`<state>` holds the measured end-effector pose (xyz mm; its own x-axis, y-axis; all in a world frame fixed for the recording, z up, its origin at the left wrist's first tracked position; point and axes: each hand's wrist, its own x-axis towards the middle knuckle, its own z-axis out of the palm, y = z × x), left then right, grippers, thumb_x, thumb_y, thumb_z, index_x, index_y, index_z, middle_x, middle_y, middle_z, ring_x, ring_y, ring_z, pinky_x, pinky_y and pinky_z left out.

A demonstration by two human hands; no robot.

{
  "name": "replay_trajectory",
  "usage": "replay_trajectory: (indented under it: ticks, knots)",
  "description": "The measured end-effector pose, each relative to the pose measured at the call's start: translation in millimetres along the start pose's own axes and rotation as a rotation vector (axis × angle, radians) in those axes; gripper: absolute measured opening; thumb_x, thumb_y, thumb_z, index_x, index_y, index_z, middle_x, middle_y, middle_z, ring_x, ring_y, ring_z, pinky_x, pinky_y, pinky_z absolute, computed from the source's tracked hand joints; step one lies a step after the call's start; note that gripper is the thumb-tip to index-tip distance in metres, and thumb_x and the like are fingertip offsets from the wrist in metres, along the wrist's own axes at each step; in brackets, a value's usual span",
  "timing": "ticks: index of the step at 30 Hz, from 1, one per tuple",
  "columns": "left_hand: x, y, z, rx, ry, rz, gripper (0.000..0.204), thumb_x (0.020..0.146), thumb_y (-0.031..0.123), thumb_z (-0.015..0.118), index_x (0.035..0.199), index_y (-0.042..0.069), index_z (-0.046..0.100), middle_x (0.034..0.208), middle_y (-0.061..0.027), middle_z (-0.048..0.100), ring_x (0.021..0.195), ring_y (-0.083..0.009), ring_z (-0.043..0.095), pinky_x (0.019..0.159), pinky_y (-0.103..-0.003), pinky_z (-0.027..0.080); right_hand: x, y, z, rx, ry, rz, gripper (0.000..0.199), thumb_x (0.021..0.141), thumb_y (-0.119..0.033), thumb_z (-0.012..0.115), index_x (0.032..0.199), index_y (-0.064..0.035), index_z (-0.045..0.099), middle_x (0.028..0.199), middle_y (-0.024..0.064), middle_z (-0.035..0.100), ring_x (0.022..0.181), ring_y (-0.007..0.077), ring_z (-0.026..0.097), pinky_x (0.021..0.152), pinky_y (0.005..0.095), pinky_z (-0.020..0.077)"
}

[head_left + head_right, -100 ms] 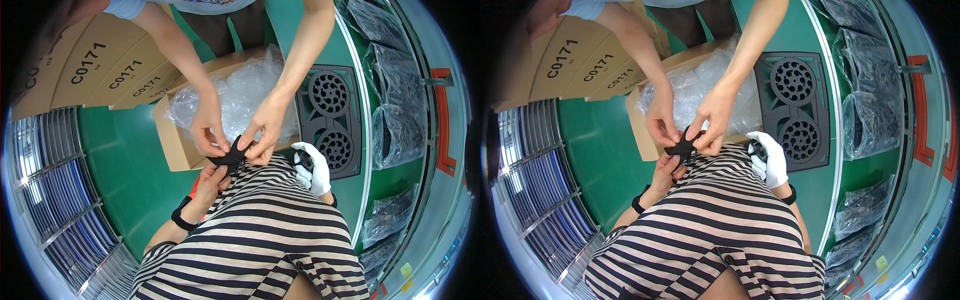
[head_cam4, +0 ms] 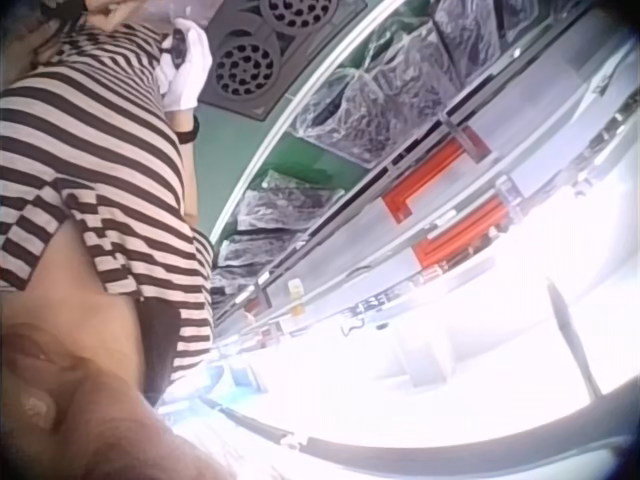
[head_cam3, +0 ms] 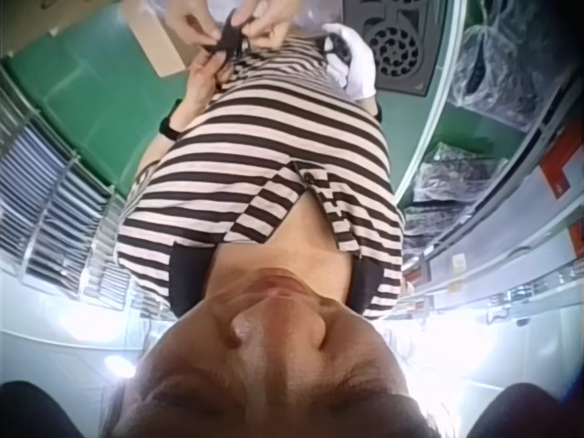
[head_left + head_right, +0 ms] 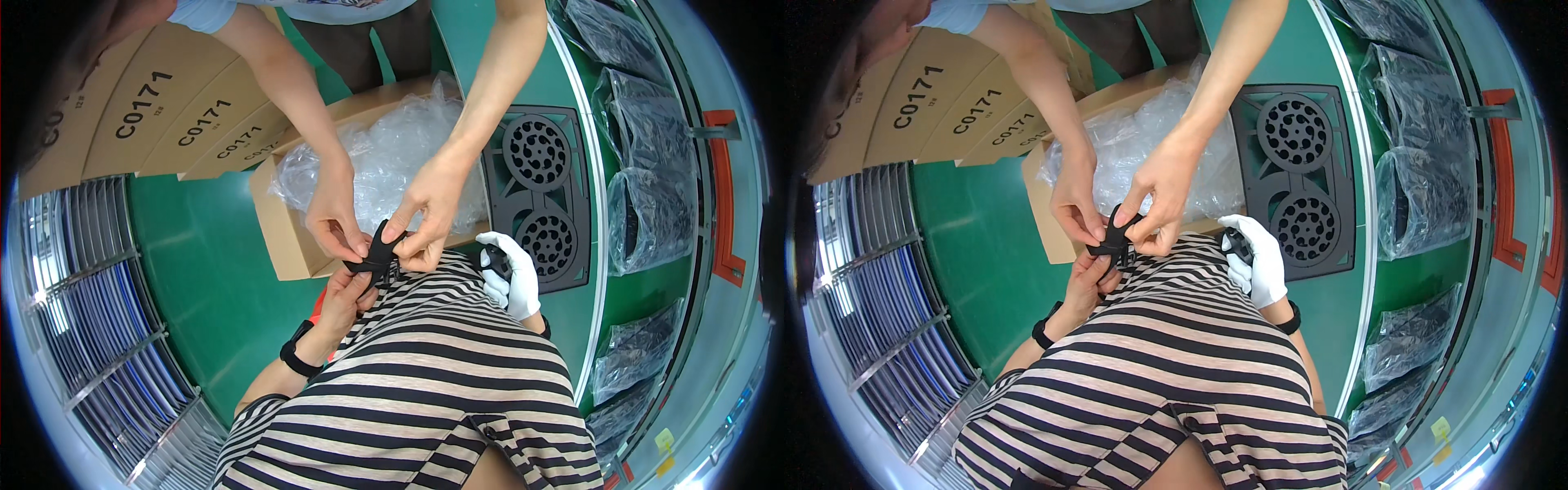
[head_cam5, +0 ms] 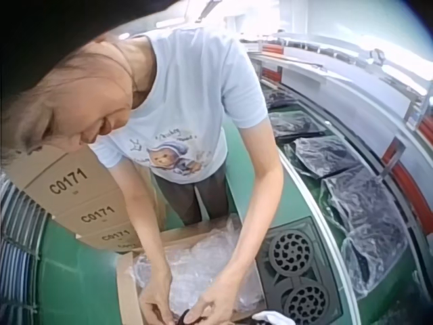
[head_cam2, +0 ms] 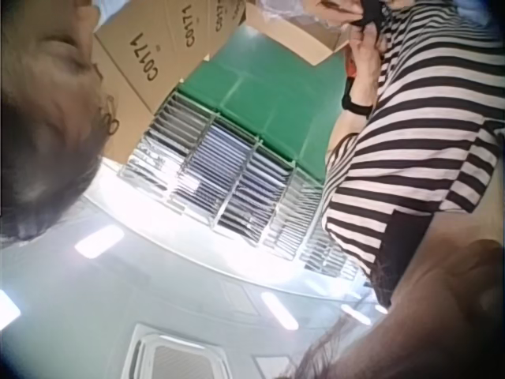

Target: The recorder is placing industrial components into plastic bags on an assembly line.

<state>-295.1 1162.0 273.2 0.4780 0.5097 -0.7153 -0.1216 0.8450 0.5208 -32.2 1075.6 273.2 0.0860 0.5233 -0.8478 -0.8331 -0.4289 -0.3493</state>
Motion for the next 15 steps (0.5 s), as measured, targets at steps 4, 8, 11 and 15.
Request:
replay_trajectory:
  ticks: [4,8,11,15]
  knots:
    - [-0.3,2.3,-1.2,-0.005,-0.021,-0.011,0.01,0.097,0.017,0.05,0.093,0.009,0.055,0.06,0.0066,0.037,0.047,-0.004,0.024,0.045,-0.021,0.018,-0.2,-1.8,2.3,-0.019,-0.002,0.0,0.026,0.096,-0.022,0.043,0.106,-0.0041,0.06,0.075,0.0036,0.052,0.036,0.0057,0.026,0.031,0.0202,0.02]
    - [-0.6,3.3,3.0,0.001,0.078,-0.014,0.008,0.096,0.016,0.051,0.093,0.009,0.054,0.063,0.0063,0.041,0.047,-0.0039,0.025,0.044,-0.021,0.02,2.0,-1.5,1.9,-0.033,-0.006,0.008,0.028,0.096,-0.024,0.044,0.107,-0.0036,0.06,0.076,0.0029,0.052,0.035,0.0058,0.026,0.031,0.0203,0.0205]
    - [-0.6,1.6,-6.7,0.016,0.016,-0.011,0.009,0.096,0.016,0.051,0.093,0.009,0.054,0.065,0.006,0.042,0.047,-0.0039,0.025,0.044,-0.021,0.02,2.1,-1.1,2.9,-0.032,-0.005,0.005,0.027,0.096,-0.023,0.043,0.107,-0.0032,0.06,0.076,0.0029,0.052,0.036,0.0058,0.027,0.032,0.0201,0.0205]
    - [-2.1,4.5,-0.1,0.012,0.096,-0.025,0.009,0.096,0.016,0.051,0.094,0.008,0.055,0.066,0.0055,0.044,0.047,-0.0038,0.025,0.044,-0.021,0.019,1.5,-1.1,3.8,-0.052,-0.002,0.001,0.027,0.096,-0.021,0.043,0.107,-0.0029,0.06,0.076,0.003,0.052,0.036,0.0059,0.027,0.032,0.0202,0.0206]
